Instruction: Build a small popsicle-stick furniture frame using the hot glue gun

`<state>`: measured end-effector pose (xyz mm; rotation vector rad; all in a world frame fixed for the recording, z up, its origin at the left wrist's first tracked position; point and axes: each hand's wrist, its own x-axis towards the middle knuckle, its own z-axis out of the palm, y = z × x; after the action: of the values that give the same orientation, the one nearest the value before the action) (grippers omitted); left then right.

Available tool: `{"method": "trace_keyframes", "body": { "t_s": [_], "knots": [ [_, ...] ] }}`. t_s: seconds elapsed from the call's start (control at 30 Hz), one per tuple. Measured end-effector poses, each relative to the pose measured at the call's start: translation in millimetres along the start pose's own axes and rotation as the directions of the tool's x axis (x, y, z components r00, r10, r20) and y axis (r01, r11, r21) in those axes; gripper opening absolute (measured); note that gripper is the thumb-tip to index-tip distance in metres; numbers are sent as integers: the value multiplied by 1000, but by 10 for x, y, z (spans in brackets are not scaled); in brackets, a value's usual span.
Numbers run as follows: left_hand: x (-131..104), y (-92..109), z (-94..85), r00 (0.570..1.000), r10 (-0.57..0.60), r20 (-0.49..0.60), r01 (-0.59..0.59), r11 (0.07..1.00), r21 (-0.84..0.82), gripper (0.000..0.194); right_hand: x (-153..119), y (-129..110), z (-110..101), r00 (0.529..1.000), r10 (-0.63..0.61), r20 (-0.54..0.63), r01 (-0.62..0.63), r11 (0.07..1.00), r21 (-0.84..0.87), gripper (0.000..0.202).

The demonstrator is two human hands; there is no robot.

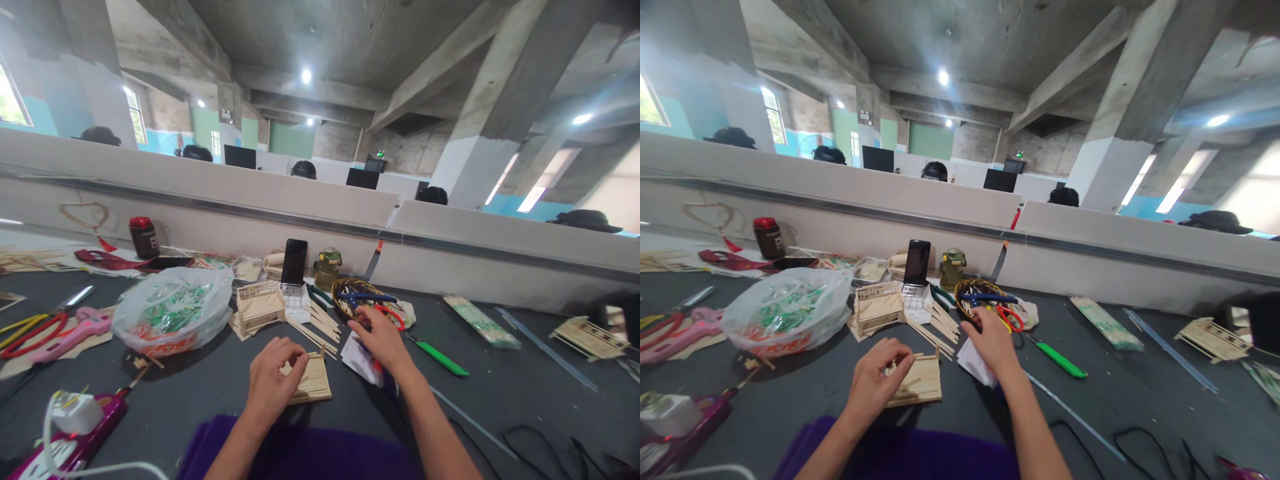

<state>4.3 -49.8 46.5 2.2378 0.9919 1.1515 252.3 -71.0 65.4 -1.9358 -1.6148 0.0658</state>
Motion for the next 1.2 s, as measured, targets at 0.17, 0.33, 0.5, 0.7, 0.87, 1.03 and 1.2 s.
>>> {"method": "trace_keyframes", "body": {
  "t_s": [0.17, 0.33, 0.5, 0.7, 0.87, 1.03, 1.2],
  "knots": [
    [-2, 33, 44, 999, -37, 10, 37, 999, -21, 23, 563, 545, 20, 965, 219, 142, -125, 866, -485, 90],
    [3, -4, 24, 997, -77, -24, 76, 997, -28, 24, 928, 671, 109, 892, 378, 249, -154, 771, -618, 111],
    [12, -49, 15, 984, -172, -36, 167, 979, -115, 26, 1053, 600, 155, 866, 407, 289, -121, 733, -669, 77],
    [20, -112, 51, 949, -314, 31, 304, 880, -364, 29, 987, 369, -128, 939, 297, 174, -102, 722, -684, 54],
    [51, -69, 14, 886, -412, 214, 437, 586, -682, 27, 357, 9, -464, 992, 7, 129, 36, 944, -329, 51],
    [30, 27, -45, 828, -331, 452, 552, 341, -761, 24, -721, -321, -354, 967, -247, 66, 250, 967, -50, 64],
    [-29, 77, -52, 804, -221, 552, 593, 252, -764, 22, -1170, -389, -184, 968, -230, 96, 233, 972, -20, 66]
  ]
}}
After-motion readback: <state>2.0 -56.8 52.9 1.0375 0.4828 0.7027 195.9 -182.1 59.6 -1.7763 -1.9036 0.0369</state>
